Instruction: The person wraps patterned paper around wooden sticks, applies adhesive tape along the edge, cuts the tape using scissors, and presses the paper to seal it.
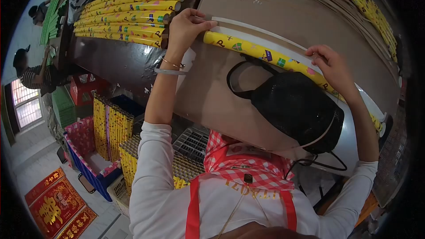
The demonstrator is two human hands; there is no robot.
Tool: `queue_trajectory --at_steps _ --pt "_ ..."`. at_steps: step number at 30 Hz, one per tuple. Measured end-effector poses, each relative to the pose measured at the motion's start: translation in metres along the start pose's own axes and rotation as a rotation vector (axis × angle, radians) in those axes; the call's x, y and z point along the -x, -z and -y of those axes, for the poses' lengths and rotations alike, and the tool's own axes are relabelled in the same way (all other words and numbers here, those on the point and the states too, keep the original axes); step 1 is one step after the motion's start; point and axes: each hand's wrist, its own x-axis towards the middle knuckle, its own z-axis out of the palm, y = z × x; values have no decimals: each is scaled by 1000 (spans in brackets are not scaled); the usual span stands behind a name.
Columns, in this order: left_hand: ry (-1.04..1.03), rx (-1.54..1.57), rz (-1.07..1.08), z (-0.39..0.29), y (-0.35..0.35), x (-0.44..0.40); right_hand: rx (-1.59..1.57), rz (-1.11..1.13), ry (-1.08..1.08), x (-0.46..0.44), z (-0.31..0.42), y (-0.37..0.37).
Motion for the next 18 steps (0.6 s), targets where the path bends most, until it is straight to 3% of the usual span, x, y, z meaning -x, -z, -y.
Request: queue_trajectory --at_steps 18 --pt "22 -61 -18 -3 0 -2 153 3 -18 1 14 0"
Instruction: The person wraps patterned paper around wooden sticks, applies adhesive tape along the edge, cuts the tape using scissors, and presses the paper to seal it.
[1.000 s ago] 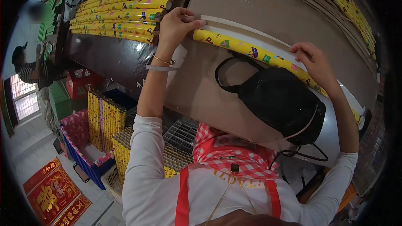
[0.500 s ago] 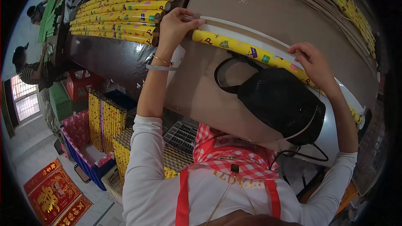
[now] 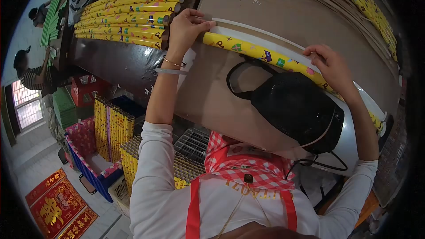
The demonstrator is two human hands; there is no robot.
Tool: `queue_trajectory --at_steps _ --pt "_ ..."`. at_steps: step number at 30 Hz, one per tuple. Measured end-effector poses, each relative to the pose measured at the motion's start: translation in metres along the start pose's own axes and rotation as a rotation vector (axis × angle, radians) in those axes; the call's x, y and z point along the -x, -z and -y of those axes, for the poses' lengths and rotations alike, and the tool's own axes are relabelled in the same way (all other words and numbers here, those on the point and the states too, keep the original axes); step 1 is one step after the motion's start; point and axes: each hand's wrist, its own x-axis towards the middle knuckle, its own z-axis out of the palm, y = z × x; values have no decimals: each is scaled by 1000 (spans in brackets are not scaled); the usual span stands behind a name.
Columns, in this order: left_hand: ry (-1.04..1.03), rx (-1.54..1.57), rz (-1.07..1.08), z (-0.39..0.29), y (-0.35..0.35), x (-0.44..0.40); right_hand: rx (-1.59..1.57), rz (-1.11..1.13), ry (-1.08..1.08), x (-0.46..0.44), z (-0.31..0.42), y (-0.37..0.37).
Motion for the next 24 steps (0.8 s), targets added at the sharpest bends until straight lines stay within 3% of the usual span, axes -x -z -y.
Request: queue_trajectory --at_steps 24 --pt "14 7 33 6 1 -6 26 -14 46 -2 -2 -2"
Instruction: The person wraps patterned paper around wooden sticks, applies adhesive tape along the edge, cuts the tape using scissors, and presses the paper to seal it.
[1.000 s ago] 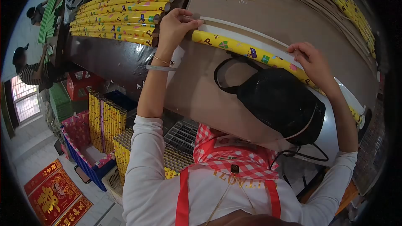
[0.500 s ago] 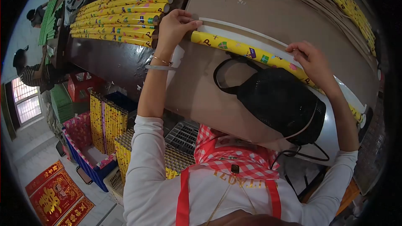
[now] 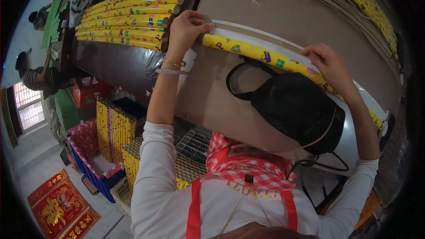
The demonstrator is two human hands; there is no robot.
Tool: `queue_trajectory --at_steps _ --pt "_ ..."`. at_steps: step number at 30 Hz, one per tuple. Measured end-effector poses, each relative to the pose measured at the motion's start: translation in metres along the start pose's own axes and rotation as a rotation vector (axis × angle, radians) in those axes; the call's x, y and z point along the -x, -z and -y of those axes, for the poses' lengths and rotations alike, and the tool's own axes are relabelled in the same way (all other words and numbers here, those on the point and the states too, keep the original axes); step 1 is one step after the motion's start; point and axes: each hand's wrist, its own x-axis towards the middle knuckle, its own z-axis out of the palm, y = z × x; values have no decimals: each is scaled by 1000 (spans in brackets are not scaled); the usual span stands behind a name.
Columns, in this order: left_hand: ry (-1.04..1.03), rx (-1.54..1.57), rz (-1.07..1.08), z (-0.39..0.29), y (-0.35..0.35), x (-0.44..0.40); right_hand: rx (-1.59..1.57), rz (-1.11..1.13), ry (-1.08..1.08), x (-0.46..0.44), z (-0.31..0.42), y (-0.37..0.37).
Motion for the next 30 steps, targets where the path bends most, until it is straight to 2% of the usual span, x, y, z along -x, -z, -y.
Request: queue_trajectory --at_steps 15,18,20,23,27,30 --pt "-11 43 -10 5 -2 -1 -17 7 -43 1 2 0" --pt "11 -51 -18 -5 -3 1 5 16 -75 2 3 1" --pt "-7 -50 -13 -2 -2 0 -97 13 17 3 -4 1" --pt "9 -35 -3 -1 -2 -2 -34 -3 75 7 -12 4" --pt "15 -30 13 -5 -1 -1 -38 3 38 19 -14 14" --pt "3 -51 15 0 0 -4 -103 -1 -68 34 -16 21"
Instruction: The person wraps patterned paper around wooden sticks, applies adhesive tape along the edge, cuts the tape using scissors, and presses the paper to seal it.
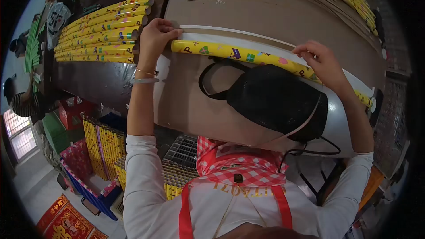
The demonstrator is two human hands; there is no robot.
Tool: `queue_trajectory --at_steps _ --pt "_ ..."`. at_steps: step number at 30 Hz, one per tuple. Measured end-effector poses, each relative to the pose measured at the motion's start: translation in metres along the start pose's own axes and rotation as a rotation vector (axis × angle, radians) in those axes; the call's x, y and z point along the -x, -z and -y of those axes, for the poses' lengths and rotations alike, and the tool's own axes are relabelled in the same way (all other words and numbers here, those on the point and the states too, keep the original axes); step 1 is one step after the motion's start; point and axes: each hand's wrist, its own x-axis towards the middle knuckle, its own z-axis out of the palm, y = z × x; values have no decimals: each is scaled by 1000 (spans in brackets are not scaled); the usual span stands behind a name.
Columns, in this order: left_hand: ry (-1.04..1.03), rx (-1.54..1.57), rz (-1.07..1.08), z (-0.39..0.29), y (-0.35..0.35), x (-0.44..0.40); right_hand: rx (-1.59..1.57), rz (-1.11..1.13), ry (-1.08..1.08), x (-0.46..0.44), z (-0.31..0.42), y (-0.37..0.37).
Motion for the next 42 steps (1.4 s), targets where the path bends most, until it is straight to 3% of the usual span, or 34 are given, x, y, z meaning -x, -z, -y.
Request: queue_trajectory --at_steps 6,12,23,42 --pt "57 96 29 -3 0 0 -134 -36 -123 22 -3 12" --pt "131 130 63 -9 1 2 94 -44 -272 21 -18 20" --pt "83 135 64 -9 2 3 325 -105 -227 6 -33 9" --pt "123 137 72 -11 2 3 286 -82 -246 -3 -36 8"
